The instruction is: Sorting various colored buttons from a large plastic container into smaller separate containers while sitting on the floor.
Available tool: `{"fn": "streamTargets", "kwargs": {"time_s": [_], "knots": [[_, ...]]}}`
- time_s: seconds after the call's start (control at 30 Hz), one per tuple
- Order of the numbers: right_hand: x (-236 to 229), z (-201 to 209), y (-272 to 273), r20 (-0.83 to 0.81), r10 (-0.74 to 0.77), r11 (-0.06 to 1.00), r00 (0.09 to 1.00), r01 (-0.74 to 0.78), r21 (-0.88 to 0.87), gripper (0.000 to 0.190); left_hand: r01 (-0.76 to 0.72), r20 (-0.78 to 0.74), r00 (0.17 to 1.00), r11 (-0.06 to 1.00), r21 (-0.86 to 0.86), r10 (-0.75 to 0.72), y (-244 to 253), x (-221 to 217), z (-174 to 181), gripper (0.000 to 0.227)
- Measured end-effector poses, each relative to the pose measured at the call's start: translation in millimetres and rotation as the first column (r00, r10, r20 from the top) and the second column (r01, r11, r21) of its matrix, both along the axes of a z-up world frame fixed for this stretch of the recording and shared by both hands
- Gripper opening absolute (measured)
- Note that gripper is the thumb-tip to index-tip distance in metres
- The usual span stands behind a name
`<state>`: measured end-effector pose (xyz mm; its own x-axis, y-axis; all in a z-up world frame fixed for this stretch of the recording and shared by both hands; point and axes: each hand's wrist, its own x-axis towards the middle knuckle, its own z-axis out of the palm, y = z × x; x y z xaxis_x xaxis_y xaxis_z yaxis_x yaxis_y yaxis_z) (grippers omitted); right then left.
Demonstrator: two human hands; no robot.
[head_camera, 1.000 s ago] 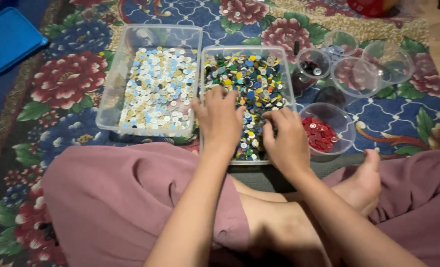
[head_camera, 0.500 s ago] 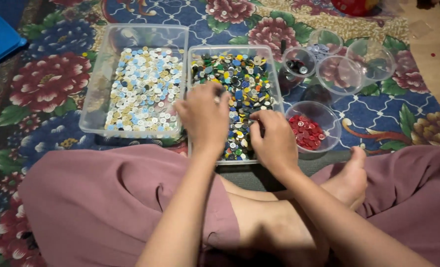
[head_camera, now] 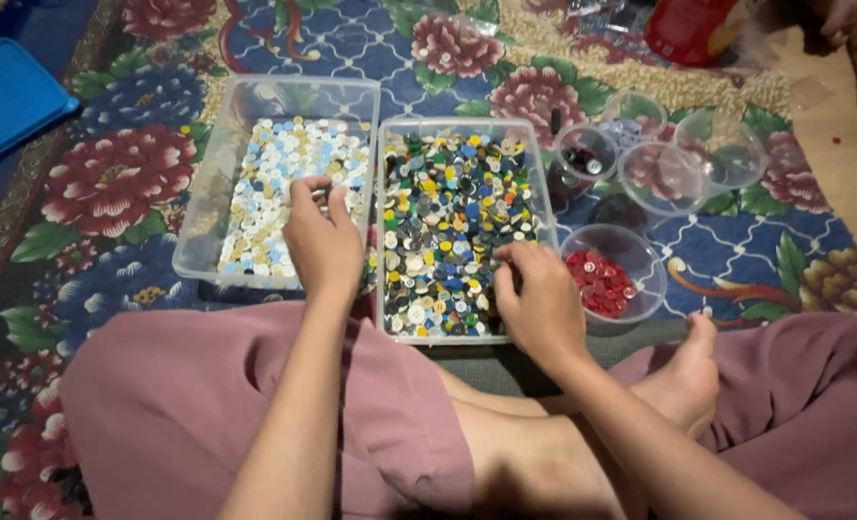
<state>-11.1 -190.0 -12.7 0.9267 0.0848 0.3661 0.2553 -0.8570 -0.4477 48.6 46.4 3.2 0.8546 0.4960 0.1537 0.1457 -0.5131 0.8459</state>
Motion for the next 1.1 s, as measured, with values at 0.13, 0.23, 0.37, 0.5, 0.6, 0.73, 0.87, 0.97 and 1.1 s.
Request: {"fn": "streamTargets", "kwargs": {"time_s": [0.13, 0.23, 0.37, 0.5, 0.6, 0.73, 0.87, 0.97, 1.1], "knots": [[1.2, 3.1, 2.4, -0.007, 0.006, 1.000, 1.000, -0.006, -0.006, 0.014, 0.096, 0.013, 0.995, 0.981, -0.168, -0.095, -5.6, 17.6, 16.4, 0.027], [3.0, 5.0, 3.7, -0.030, -0.007, 1.000, 1.000, 0.007, -0.006, 0.014, 0.253, -0.084, 0.966, 0.961, 0.109, -0.244, -2.8, 54.4, -2.0, 0.021], [-0.2, 3.2, 3.2, -0.051, -0.014, 1.000, 0.999, 0.014, -0.011, 0.015, 0.309, -0.173, 0.950, 0.856, 0.415, -0.259, -13.9, 85.5, -16.6, 0.022], [3.2, -0.4, 0.3, -0.062, -0.020, 1.000, 0.998, 0.020, -0.007, 0.014, 0.310, -0.211, 0.951, 0.732, 0.607, -0.227, -20.8, 114.4, -20.9, 0.019], [5.3, -1.7, -0.4, -0.067, 0.008, 1.000, 0.998, -0.007, 0.006, 0.015, 0.286, -0.172, 0.957, 0.678, 0.678, -0.232, -17.5, 127.7, -39.7, 0.011], [5.2, 1.4, 0.8, -0.063, 0.002, 1.000, 0.998, -0.002, -0.002, 0.015, 0.239, -0.104, 0.968, 0.715, 0.657, -0.229, -20.6, 108.4, -28.8, 0.011], [3.3, 4.5, 3.8, -0.041, -0.004, 1.000, 0.999, 0.005, 0.030, 0.015, 0.279, 0.152, 0.950, 0.960, -0.013, -0.274, -30.8, 92.6, -34.2, 0.013], [3.4, 2.8, 3.9, -0.023, 0.001, 0.999, 1.000, 0.000, 0.032, 0.014, 0.355, 0.268, 0.935, 0.652, -0.670, -0.234, -48.8, 60.7, -14.0, 0.014], [6.5, -3.5, 0.6, -0.011, 0.044, 0.997, 0.999, -0.043, 0.061, 0.016, 0.189, 0.202, 0.969, -0.103, -0.977, -0.143, -60.1, 21.4, 2.9, 0.014]]}}
